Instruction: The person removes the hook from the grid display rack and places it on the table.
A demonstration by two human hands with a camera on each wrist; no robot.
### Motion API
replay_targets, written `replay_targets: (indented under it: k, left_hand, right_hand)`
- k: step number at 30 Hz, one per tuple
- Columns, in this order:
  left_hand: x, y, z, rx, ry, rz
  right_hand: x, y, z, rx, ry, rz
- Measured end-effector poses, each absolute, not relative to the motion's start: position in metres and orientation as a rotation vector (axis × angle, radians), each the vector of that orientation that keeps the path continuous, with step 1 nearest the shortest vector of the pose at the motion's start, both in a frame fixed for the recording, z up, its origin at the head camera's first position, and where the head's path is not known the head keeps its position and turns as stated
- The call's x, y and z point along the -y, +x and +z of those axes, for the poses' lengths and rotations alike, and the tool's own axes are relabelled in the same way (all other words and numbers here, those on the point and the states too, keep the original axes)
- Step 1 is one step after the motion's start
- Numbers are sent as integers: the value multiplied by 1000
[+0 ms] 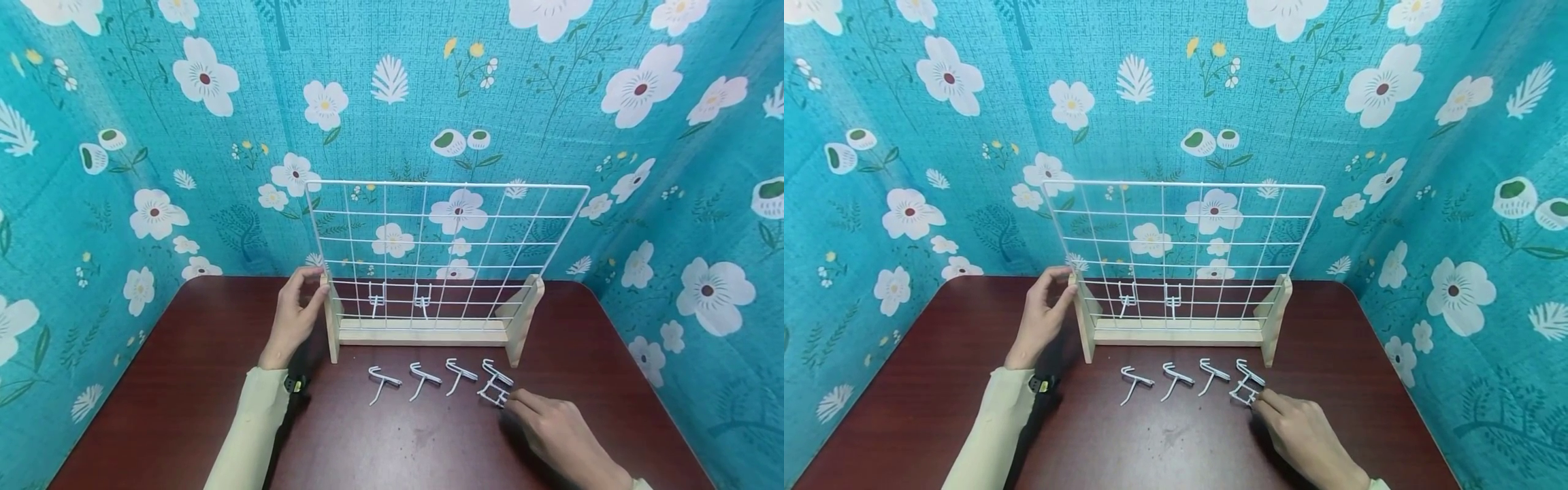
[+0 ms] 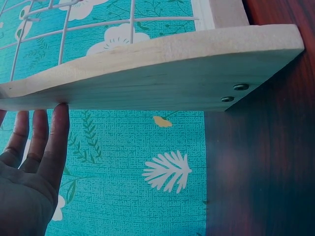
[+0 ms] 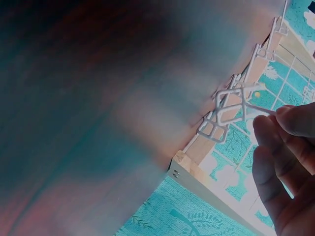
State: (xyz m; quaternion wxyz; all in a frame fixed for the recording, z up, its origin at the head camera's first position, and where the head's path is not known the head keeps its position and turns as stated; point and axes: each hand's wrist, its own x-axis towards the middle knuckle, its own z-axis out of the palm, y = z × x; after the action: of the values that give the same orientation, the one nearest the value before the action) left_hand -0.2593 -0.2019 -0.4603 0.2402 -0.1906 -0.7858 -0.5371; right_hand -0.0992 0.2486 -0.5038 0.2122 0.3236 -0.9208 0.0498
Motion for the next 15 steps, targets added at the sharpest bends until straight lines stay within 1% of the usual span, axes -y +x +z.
replay_targets:
  k: [6,15]
  left_hand:
    - [201,-259,-459,2145,-527,-1463]
    - [201,-260,-460,2144,-515,-1472]
  right_hand:
    - [-245,-99,-505,2569,915,116]
    - [-239,-97,-507,2437,1020,203]
